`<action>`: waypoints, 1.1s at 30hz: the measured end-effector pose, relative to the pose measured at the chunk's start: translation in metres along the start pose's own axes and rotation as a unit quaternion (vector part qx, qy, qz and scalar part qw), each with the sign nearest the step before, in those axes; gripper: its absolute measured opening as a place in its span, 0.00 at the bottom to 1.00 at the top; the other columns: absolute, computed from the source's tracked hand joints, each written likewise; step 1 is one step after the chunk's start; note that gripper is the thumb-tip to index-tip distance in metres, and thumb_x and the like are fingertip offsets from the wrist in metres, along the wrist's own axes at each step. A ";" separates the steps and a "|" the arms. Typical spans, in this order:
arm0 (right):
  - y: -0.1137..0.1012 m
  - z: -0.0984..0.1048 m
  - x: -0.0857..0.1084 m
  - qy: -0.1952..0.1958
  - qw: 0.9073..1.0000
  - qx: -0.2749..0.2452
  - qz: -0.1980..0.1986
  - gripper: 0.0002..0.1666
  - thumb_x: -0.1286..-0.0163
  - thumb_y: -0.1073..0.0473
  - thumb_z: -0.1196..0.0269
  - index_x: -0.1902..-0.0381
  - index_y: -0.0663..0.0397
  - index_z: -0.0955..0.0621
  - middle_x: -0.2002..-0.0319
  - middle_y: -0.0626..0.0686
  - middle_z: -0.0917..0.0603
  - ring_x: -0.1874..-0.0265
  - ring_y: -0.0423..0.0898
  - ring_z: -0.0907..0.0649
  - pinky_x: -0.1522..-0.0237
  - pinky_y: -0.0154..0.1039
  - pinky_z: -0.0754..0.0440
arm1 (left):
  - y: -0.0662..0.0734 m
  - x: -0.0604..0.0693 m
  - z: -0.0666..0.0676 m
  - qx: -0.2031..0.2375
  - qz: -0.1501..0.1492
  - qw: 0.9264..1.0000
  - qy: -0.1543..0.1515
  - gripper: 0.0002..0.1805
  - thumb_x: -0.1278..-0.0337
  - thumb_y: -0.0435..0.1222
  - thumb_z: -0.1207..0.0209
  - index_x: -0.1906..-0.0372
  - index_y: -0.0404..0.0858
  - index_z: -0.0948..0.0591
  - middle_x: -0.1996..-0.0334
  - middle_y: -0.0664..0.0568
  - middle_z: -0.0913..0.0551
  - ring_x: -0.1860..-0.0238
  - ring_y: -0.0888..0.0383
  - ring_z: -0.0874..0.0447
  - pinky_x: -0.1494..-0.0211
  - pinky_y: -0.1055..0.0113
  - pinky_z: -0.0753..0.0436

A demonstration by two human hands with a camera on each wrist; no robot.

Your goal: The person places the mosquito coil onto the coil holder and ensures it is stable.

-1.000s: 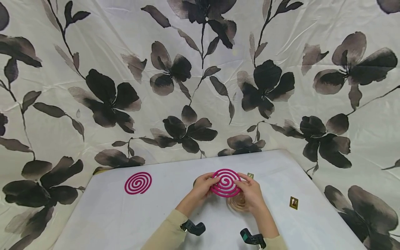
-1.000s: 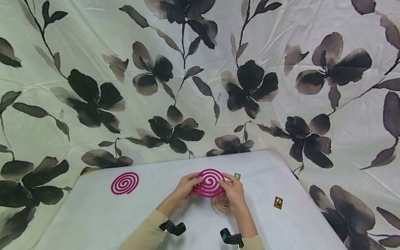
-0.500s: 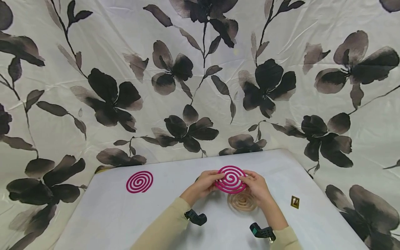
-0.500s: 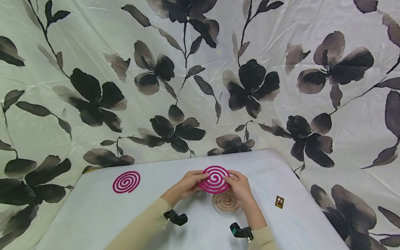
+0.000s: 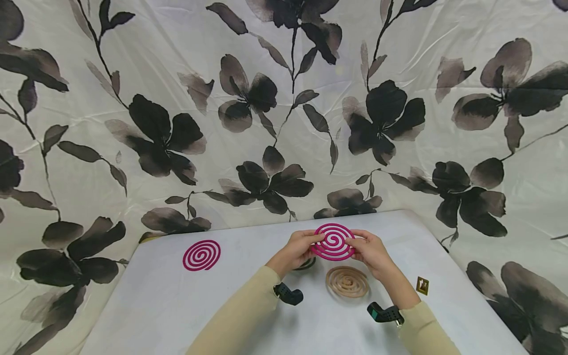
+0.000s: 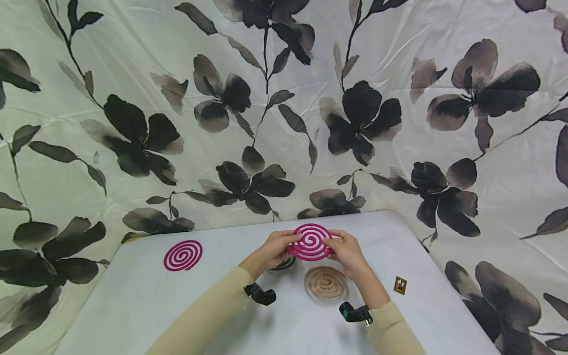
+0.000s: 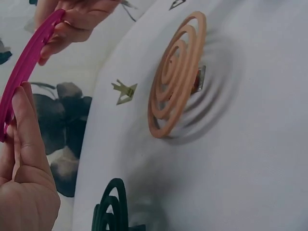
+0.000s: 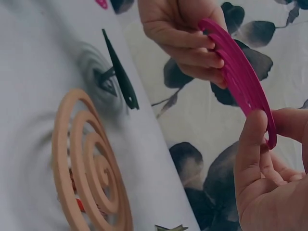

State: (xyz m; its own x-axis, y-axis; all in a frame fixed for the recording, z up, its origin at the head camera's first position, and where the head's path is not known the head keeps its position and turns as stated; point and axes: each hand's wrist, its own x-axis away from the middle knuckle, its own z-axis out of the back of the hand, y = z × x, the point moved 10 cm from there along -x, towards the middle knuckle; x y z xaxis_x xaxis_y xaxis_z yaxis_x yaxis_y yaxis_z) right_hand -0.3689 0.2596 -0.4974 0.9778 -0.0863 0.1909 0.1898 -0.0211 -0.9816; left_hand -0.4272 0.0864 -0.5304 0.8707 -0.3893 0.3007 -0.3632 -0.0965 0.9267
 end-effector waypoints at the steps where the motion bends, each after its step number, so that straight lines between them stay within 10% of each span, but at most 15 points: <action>1: -0.001 0.001 0.000 -0.002 1.000 -0.002 0.001 0.28 0.30 0.60 0.38 0.37 0.66 0.32 0.65 0.52 0.15 0.74 0.40 0.20 0.70 0.31 0.19 | 0.001 -0.001 -0.001 0.001 -0.001 1.000 0.002 0.23 0.42 0.41 0.34 0.46 0.32 0.20 0.60 0.44 0.14 0.70 0.58 0.14 0.65 0.67 0.15; 33: -0.022 0.032 -0.012 0.006 1.000 -0.007 0.007 0.34 0.28 0.62 0.40 0.31 0.66 0.39 0.59 0.57 0.17 0.73 0.41 0.16 0.62 0.39 0.16 | 0.028 -0.028 -0.048 0.016 -0.021 1.000 -0.012 0.19 0.40 0.37 0.35 0.47 0.31 0.20 0.63 0.44 0.14 0.70 0.59 0.14 0.62 0.65 0.15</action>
State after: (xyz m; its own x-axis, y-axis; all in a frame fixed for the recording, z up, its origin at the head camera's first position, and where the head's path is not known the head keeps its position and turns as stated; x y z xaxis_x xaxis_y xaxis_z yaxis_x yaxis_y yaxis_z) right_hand -0.3822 0.2934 -0.4783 0.9790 -0.0995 0.1780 0.1753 -0.0347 -0.9839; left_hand -0.4458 0.1385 -0.5015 0.8774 -0.4066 0.2547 -0.3367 -0.1435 0.9306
